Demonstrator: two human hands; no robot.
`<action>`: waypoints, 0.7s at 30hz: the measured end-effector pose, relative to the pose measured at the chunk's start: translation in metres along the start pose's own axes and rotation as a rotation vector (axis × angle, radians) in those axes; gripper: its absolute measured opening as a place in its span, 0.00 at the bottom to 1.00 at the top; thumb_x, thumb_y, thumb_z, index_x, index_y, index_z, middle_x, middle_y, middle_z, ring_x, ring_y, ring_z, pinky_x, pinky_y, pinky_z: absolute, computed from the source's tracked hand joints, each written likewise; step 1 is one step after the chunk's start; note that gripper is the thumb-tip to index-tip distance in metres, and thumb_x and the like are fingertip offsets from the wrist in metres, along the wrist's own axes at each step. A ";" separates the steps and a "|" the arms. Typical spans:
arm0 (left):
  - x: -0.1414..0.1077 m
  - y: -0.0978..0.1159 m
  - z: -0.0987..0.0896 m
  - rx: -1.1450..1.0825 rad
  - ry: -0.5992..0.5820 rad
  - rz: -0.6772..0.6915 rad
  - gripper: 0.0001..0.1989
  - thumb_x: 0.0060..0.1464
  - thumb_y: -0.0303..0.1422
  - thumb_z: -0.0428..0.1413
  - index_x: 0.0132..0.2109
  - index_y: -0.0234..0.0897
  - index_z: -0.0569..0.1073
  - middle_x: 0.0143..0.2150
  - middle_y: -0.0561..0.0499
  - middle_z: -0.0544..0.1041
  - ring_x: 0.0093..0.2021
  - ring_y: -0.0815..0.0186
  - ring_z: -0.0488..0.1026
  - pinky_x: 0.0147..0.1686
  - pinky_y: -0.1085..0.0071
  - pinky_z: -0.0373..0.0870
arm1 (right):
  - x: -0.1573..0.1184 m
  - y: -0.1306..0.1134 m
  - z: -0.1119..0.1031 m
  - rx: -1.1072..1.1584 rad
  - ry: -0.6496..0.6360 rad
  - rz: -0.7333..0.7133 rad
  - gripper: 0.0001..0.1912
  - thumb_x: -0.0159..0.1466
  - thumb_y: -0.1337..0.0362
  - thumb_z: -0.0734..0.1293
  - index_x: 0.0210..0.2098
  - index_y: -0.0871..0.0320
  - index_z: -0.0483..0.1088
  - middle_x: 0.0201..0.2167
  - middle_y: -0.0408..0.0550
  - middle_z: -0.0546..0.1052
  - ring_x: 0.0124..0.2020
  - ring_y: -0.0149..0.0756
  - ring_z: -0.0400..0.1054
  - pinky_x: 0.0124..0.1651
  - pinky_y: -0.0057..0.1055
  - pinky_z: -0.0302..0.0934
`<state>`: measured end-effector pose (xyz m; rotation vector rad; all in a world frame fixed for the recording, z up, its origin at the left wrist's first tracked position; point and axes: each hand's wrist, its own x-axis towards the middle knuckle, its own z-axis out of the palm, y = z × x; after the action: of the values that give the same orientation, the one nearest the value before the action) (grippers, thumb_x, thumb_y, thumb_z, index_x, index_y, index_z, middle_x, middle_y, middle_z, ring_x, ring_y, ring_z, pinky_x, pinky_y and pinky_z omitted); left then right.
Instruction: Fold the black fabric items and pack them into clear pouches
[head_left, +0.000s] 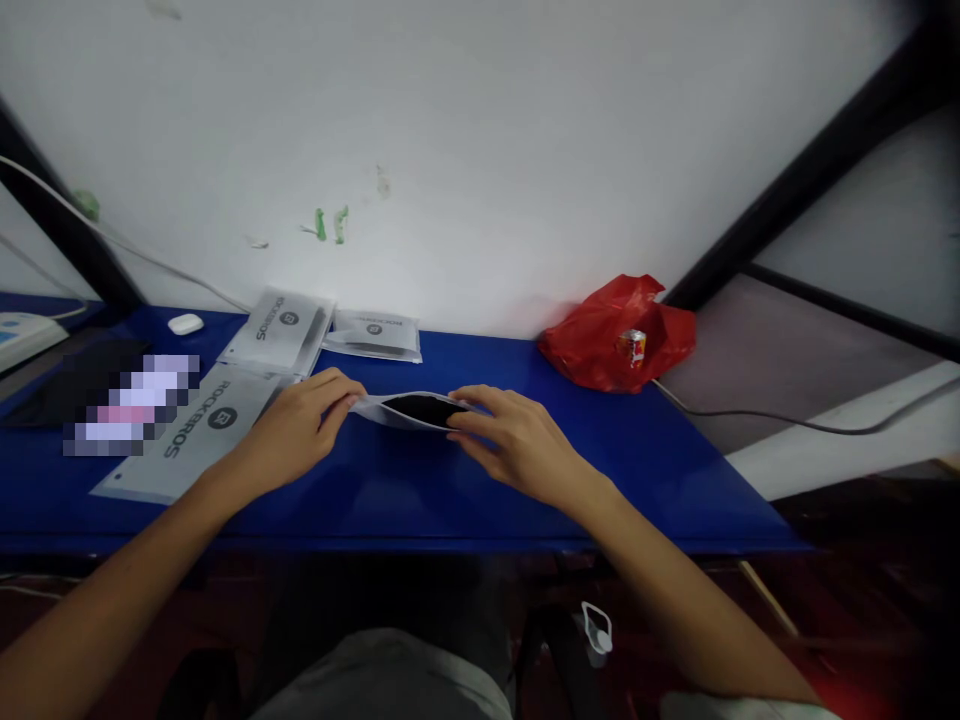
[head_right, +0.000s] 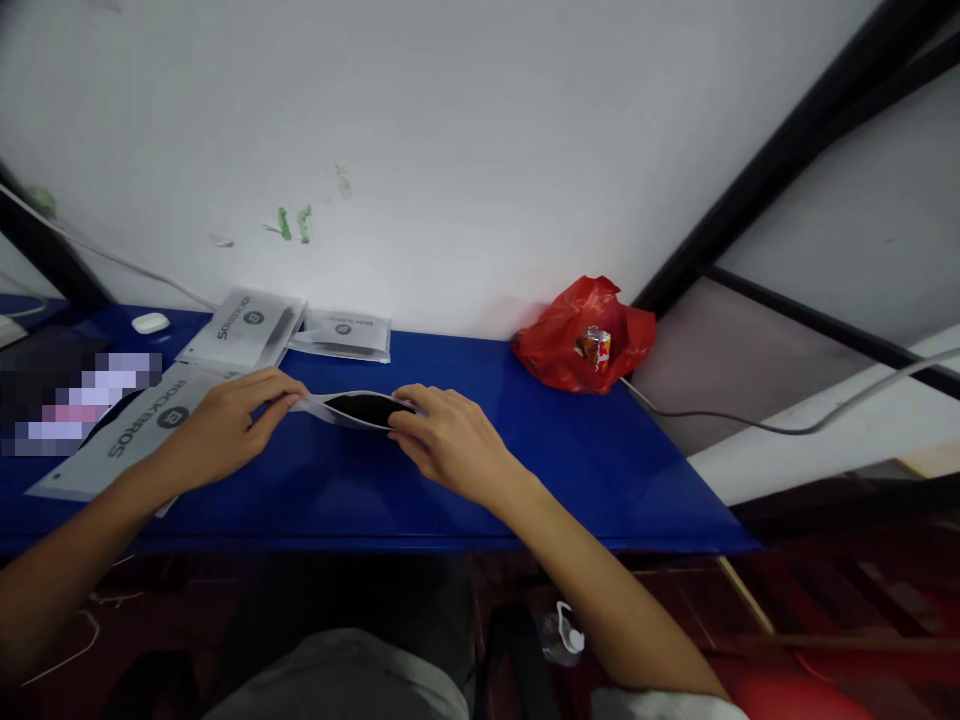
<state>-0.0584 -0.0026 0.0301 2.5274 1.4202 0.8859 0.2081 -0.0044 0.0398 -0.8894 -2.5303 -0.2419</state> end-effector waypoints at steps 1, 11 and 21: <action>0.000 0.000 -0.001 -0.005 -0.001 -0.005 0.14 0.63 0.34 0.41 0.42 0.40 0.71 0.41 0.50 0.74 0.40 0.64 0.72 0.42 0.67 0.68 | 0.001 0.000 0.000 0.003 0.016 -0.004 0.09 0.65 0.65 0.61 0.40 0.57 0.72 0.47 0.53 0.73 0.40 0.36 0.70 0.40 0.33 0.62; 0.000 -0.002 0.002 -0.049 -0.003 -0.008 0.14 0.62 0.34 0.42 0.42 0.39 0.72 0.41 0.50 0.75 0.39 0.65 0.72 0.42 0.67 0.69 | 0.010 0.000 -0.002 0.023 -0.193 0.069 0.11 0.66 0.64 0.60 0.38 0.58 0.74 0.44 0.52 0.72 0.37 0.35 0.68 0.40 0.34 0.61; 0.000 -0.001 0.006 -0.089 0.006 -0.011 0.12 0.62 0.32 0.43 0.41 0.38 0.71 0.39 0.51 0.74 0.37 0.67 0.72 0.37 0.69 0.69 | 0.015 0.000 -0.008 -0.007 -0.091 0.117 0.15 0.64 0.54 0.62 0.37 0.58 0.74 0.42 0.54 0.73 0.40 0.40 0.67 0.42 0.39 0.62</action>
<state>-0.0560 -0.0009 0.0253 2.4516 1.3633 0.9343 0.2008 0.0018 0.0544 -1.0699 -2.5497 -0.1775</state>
